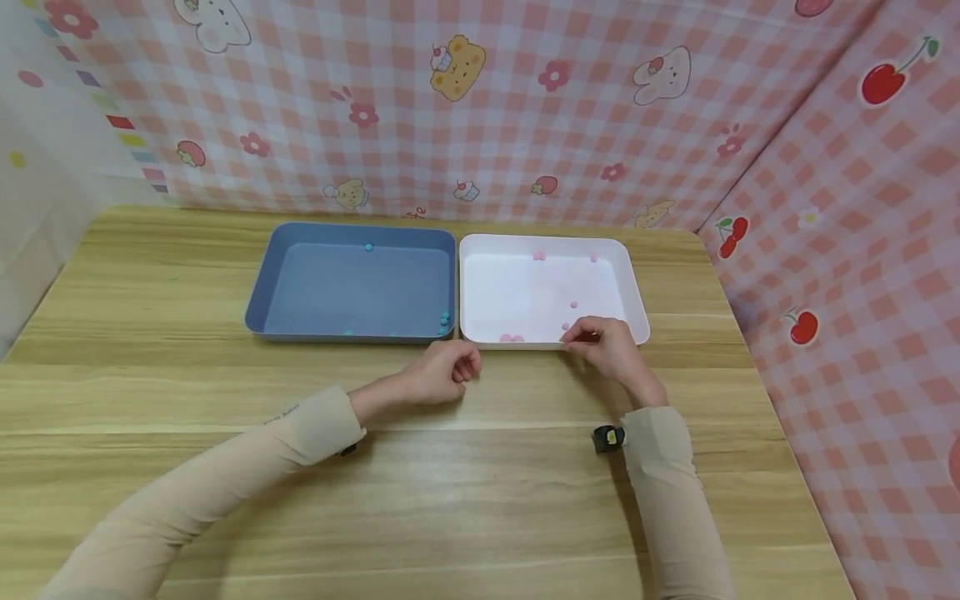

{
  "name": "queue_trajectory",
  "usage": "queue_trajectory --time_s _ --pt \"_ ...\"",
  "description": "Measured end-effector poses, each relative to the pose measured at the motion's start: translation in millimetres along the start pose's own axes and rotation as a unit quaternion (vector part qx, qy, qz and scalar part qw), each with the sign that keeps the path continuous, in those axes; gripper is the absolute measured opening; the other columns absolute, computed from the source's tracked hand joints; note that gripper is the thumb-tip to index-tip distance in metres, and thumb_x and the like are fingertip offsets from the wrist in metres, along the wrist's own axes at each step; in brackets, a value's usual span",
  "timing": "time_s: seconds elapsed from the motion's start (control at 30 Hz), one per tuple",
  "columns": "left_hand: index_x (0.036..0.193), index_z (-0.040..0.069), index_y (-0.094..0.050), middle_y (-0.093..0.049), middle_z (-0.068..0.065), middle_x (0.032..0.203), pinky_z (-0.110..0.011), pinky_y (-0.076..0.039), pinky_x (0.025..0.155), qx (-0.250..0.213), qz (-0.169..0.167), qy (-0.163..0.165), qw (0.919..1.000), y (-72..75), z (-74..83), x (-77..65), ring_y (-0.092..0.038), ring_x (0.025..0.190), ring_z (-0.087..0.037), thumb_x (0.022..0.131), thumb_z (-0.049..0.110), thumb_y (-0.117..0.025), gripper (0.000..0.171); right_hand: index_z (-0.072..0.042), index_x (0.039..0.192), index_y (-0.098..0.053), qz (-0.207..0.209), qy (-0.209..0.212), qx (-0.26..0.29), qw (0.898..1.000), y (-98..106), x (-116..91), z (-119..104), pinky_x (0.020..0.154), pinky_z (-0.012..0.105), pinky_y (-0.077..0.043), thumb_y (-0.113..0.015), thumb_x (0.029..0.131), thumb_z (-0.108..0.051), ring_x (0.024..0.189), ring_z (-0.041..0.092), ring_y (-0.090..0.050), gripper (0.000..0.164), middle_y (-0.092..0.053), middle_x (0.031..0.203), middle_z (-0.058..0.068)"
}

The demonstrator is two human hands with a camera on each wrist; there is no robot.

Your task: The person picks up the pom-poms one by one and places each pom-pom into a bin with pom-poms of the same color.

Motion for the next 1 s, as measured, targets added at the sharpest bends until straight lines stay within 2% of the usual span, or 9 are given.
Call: queue_trajectory --time_s 0.1,0.3,0.53,0.63,0.73,0.87,1.0 --pt "0.082 -0.001 -0.056 -0.057 -0.008 0.077 -0.019 -0.045 0.064 0.013 -0.002 -0.001 0.9999 -2.1 -0.9 0.3 -0.052 0.072 -0.015 0.059 -0.022 -0.042 0.034 0.010 0.075 -0.064 0.000 0.000 0.003 1.000 -0.7 0.1 3.5 0.060 0.016 -0.046 -0.068 0.073 0.018 0.065 0.012 -0.055 0.009 -0.065 0.075 0.022" --pt "0.077 0.001 -0.056 -0.055 -0.005 0.073 -0.019 -0.043 0.063 0.040 0.006 -0.021 0.9990 -5.0 -0.1 0.0 -0.051 0.070 -0.014 0.057 -0.023 -0.040 0.035 0.005 0.076 -0.067 0.003 -0.005 0.018 1.000 -7.3 1.0 31.9 0.060 0.012 -0.044 -0.071 0.073 0.014 0.066 0.005 -0.053 0.010 -0.066 0.076 0.018" --pt "0.075 0.000 -0.057 -0.057 -0.007 0.072 -0.019 -0.044 0.061 0.028 0.006 -0.015 0.9995 -4.2 1.5 -0.6 -0.052 0.068 -0.013 0.057 -0.022 -0.041 0.033 0.001 0.076 -0.068 0.006 0.001 0.029 1.000 -9.7 1.0 43.7 0.061 0.012 -0.045 -0.072 0.074 0.011 0.067 0.003 -0.054 0.011 -0.067 0.076 0.016" --pt "0.076 0.000 -0.058 -0.057 -0.007 0.072 -0.020 -0.046 0.061 0.023 0.003 -0.014 0.9996 -4.1 2.6 0.7 -0.052 0.067 -0.013 0.058 -0.021 -0.043 0.031 0.002 0.077 -0.068 0.006 0.000 0.022 1.000 -9.2 0.8 41.6 0.061 0.011 -0.044 -0.072 0.074 0.011 0.067 0.002 -0.053 0.010 -0.067 0.076 0.015" --pt "0.077 -0.001 -0.059 -0.059 -0.008 0.074 -0.021 -0.047 0.062 0.008 0.001 -0.013 0.9999 -3.1 5.8 3.2 -0.052 0.068 -0.012 0.061 -0.020 -0.045 0.029 0.005 0.076 -0.067 0.007 0.000 0.018 1.000 -6.7 0.7 29.4 0.060 0.012 -0.044 -0.071 0.073 0.014 0.066 0.003 -0.053 0.010 -0.066 0.075 0.018" --pt "0.082 -0.006 -0.060 -0.061 -0.014 0.079 -0.017 -0.046 0.063 -0.033 -0.001 -0.007 0.9994 1.3 11.9 9.1 -0.053 0.070 -0.013 0.067 -0.020 -0.048 0.024 0.010 0.075 -0.065 0.007 0.001 0.010 1.000 -2.1 0.3 9.7 0.060 0.014 -0.045 -0.069 0.072 0.017 0.065 0.008 -0.054 0.009 -0.065 0.075 0.021" --pt "0.085 -0.007 -0.060 -0.061 -0.017 0.084 -0.017 -0.048 0.065 -0.072 0.007 -0.002 0.9974 9.0 18.4 17.1 -0.056 0.073 -0.015 0.069 -0.020 -0.052 0.022 0.010 0.076 -0.065 0.004 -0.001 0.006 1.000 -0.7 0.4 2.9 0.060 0.015 -0.046 -0.069 0.073 0.017 0.065 0.010 -0.054 0.008 -0.065 0.075 0.022"
Point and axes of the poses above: each hand's wrist, its own x-axis towards the middle knuckle, its own y-axis out of the back of the hand, z = x × y, the point moved 2 cm from there along x, towards the middle knuckle
